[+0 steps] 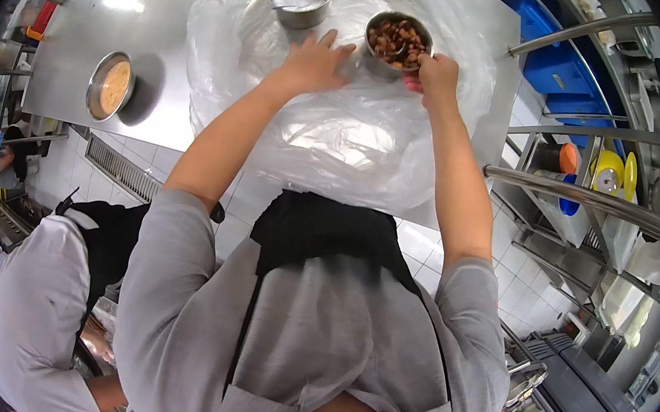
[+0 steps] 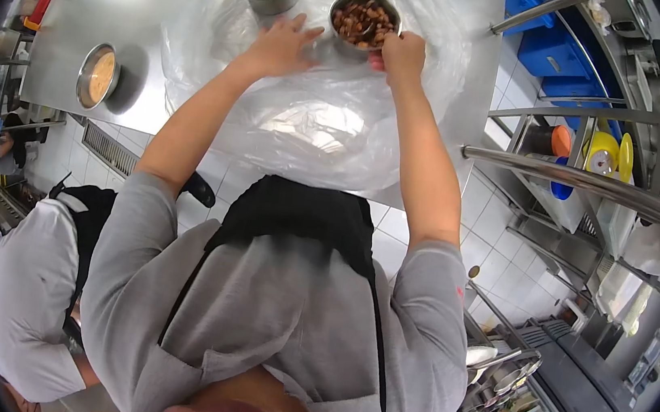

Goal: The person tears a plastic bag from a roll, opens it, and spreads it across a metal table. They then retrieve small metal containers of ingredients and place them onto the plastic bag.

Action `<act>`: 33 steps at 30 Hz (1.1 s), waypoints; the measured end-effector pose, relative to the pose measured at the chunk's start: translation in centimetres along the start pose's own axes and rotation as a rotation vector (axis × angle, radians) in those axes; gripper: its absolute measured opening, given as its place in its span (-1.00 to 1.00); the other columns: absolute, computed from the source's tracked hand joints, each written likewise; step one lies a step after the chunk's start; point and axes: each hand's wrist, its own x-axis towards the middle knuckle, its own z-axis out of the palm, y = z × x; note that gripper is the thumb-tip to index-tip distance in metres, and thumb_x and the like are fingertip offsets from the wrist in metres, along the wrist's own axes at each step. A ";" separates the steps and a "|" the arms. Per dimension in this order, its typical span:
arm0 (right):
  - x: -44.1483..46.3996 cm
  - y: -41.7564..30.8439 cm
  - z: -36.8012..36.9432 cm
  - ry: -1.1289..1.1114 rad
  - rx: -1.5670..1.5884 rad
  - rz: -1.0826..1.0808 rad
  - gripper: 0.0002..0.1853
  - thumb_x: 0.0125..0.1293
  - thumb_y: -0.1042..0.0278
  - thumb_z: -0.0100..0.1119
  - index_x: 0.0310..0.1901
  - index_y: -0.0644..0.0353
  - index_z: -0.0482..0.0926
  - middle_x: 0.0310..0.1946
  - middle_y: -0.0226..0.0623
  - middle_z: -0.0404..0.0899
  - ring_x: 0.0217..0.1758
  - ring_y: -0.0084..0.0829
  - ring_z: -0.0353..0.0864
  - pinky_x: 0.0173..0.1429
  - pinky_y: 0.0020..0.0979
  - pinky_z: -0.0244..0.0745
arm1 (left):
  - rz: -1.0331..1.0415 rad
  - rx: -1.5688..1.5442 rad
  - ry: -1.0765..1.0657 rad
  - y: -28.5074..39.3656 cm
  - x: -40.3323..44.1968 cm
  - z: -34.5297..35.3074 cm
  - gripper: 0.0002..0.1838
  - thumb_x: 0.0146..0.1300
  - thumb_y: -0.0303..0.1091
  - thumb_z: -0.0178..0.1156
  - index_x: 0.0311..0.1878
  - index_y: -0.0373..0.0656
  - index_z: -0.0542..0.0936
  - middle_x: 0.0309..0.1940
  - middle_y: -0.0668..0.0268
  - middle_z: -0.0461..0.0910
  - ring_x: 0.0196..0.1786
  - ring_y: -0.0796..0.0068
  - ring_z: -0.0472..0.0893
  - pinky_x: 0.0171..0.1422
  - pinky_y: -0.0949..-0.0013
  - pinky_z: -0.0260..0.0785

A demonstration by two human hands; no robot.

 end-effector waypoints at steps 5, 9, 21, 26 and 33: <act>2.3 2.3 0.3 0.110 -0.129 -0.216 -0.56 0.41 0.05 0.05 -0.12 0.39 0.56 -0.34 -0.14 0.66 -0.35 -0.31 0.67 -0.36 -0.27 0.57 | -0.146 0.156 -0.162 1.0 -3.9 -0.3 0.04 -0.03 0.32 0.32 0.53 0.44 0.07 0.61 0.22 -0.25 0.56 -0.33 -0.29 0.30 -0.73 -0.29; -0.8 6.6 -1.6 -0.049 -0.967 -0.667 -0.23 0.30 -0.38 -0.05 0.29 0.14 0.42 0.30 -0.05 0.40 0.39 0.07 0.28 0.40 0.10 0.18 | -0.339 0.083 -0.120 -1.1 -4.0 -1.8 0.11 -0.12 0.43 0.32 0.53 0.38 0.11 0.59 0.03 -0.21 0.55 -0.38 -0.29 0.45 -0.52 -0.27; -4.2 4.8 -5.9 0.136 -1.080 -0.594 -0.39 0.33 -0.09 0.12 0.33 0.04 0.38 0.28 -0.05 0.33 0.31 0.04 0.32 0.23 0.09 0.39 | -0.286 0.095 -0.016 -3.6 -4.8 -1.9 -0.11 0.00 0.24 0.35 0.39 0.06 0.38 0.42 -0.15 0.21 0.42 -0.37 0.19 0.40 -0.10 0.23; -1.9 3.2 -4.5 0.073 -0.824 -0.729 -0.54 0.24 0.08 0.26 0.07 0.14 0.45 0.04 -0.11 0.47 0.14 -0.05 0.41 0.10 -0.06 0.46 | -0.297 -0.078 0.127 0.0 -1.8 -3.3 -0.45 0.16 0.01 0.27 0.15 -0.08 0.52 0.21 -0.02 0.46 0.21 -0.02 0.50 0.17 -0.01 0.43; -2.3 3.4 -2.6 0.112 -0.846 -0.597 -0.39 0.08 -0.05 0.42 0.03 0.18 0.43 -0.01 -0.16 0.53 0.04 -0.08 0.50 0.06 -0.10 0.47 | -0.346 0.379 0.359 -1.3 -3.6 1.2 -0.50 0.15 -0.01 0.27 0.07 -0.11 0.52 0.03 0.01 0.56 0.01 -0.03 0.61 0.02 0.02 0.48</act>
